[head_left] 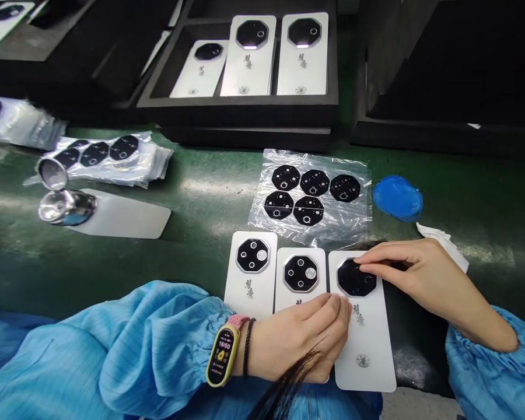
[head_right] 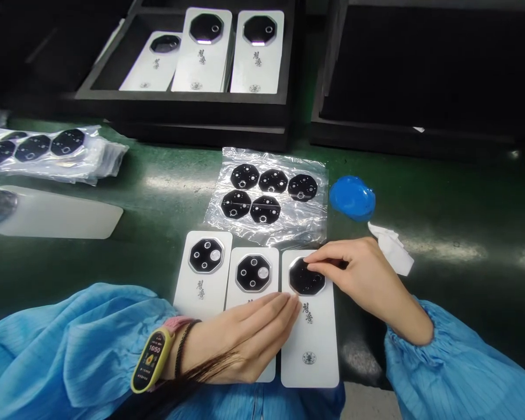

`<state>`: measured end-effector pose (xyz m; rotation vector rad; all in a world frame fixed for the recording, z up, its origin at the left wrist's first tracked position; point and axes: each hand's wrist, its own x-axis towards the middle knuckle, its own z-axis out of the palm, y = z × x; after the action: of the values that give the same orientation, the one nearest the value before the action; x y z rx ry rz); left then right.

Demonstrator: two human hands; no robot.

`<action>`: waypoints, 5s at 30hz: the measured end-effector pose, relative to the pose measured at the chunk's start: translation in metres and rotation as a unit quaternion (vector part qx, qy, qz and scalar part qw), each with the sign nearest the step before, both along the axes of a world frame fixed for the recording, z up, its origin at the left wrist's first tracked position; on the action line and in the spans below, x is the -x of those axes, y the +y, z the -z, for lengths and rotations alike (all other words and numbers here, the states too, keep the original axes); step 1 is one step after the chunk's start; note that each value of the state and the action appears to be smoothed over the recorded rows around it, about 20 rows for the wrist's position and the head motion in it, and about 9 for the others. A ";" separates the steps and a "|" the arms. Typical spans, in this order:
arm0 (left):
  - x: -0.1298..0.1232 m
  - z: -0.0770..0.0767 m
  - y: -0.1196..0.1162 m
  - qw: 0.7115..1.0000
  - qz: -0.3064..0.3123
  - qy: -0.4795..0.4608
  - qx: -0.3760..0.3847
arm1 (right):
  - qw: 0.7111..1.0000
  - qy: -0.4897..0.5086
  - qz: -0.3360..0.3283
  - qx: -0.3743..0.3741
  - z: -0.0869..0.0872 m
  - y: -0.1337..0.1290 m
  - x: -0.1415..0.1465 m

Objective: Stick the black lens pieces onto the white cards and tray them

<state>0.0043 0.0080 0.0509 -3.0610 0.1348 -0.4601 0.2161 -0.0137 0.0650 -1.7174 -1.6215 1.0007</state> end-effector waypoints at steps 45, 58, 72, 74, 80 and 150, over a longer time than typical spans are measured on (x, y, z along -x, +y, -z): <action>0.005 0.003 -0.008 0.998 -0.001 0.059 -0.037 | 0.973 -0.157 -0.075 -0.154 0.007 -0.007 0.005; 0.005 0.004 -0.009 0.999 -0.018 0.048 -0.016 | 0.918 -0.281 -0.176 -0.216 0.007 -0.016 0.005; 0.002 0.003 -0.010 0.998 -0.052 0.025 0.008 | 0.874 -0.365 -0.175 -0.268 0.001 -0.019 0.013; 0.001 0.002 -0.007 0.999 -0.046 0.007 0.010 | 0.862 -0.379 -0.180 -0.285 -0.001 -0.017 0.016; 0.000 0.000 -0.004 0.999 -0.051 -0.006 0.015 | 0.821 -0.432 -0.190 -0.320 -0.001 -0.018 0.027; -0.005 -0.029 0.020 0.718 -0.085 0.053 0.688 | 0.987 0.144 -0.042 0.053 -0.031 -0.028 0.014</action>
<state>0.0091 0.0282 0.0799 -4.4449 -0.9273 -0.4971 0.2018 -0.0420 0.0963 -1.4977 -1.4858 1.3307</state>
